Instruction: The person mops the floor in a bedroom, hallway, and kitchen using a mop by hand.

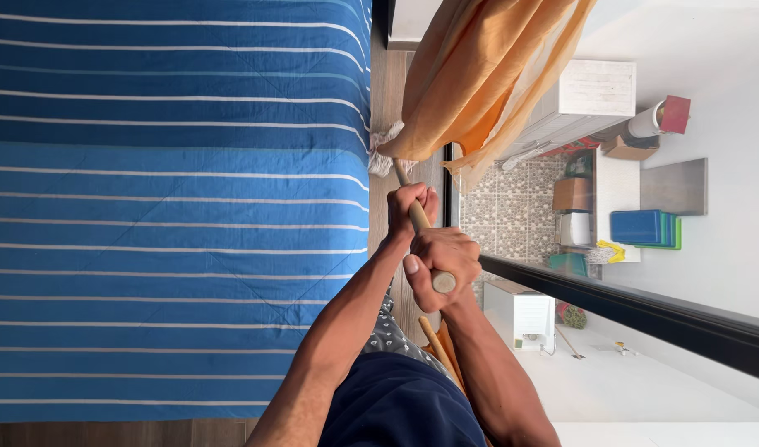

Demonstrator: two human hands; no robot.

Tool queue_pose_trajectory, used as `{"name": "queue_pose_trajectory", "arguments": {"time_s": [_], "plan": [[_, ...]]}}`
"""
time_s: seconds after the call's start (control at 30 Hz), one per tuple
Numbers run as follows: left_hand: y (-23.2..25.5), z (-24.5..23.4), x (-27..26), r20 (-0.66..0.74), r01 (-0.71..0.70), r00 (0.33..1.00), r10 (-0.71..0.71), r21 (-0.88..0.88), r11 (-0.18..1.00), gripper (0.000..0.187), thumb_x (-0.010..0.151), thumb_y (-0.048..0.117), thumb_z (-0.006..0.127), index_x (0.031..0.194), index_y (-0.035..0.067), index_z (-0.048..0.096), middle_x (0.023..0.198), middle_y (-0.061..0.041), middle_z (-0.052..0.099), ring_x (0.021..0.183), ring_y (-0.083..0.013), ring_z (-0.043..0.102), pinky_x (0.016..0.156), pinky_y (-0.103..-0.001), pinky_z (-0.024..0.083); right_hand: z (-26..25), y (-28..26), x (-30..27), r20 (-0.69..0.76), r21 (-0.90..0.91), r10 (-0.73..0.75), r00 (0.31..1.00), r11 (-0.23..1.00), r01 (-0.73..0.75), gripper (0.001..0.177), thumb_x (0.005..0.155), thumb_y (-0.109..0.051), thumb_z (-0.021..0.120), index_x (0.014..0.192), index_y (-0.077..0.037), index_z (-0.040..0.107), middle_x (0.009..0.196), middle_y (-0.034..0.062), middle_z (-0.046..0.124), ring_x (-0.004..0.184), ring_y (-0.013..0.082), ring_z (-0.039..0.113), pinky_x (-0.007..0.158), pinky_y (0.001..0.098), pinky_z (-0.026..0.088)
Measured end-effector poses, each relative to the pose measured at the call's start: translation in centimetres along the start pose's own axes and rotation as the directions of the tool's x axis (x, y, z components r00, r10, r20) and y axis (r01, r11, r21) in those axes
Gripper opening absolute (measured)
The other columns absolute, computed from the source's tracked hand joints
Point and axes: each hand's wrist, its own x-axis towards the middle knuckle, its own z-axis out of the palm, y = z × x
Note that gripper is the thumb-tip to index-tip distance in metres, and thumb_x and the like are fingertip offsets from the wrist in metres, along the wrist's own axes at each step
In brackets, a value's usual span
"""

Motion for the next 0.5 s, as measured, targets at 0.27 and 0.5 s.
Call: {"name": "queue_pose_trajectory", "arguments": {"time_s": [0.27, 0.5], "plan": [[-1.7, -1.3, 4.5, 0.045, -0.134, 0.989, 0.139, -0.105, 0.985, 0.036, 0.092, 0.014, 0.096, 0.111, 0.000, 0.068, 0.129, -0.020, 0.078, 0.127, -0.0362, 0.076, 0.111, -0.046, 0.061, -0.5, 14.1, -2.5, 0.122, -0.361, 0.098, 0.988, 0.931, -0.048, 0.028, 0.088, -0.002, 0.074, 0.076, -0.004, 0.049, 0.074, 0.0153, 0.053, 0.066, 0.0370, 0.055, 0.064, 0.0441, 0.046], [-5.6, 1.4, 5.8, 0.141, -0.365, 0.912, 0.385, -0.150, 0.919, 0.043, 0.099, 0.009, 0.088, 0.135, 0.000, 0.066, 0.144, -0.015, 0.080, 0.155, -0.0403, 0.070, 0.134, -0.049, 0.056, -2.9, 14.7, -3.7, -0.064, -0.403, 0.228, 0.972, 0.885, -0.234, 0.027, 0.092, -0.001, 0.070, 0.075, -0.003, 0.049, 0.071, 0.0138, 0.049, 0.063, 0.0347, 0.051, 0.063, 0.0438, 0.042]]}}
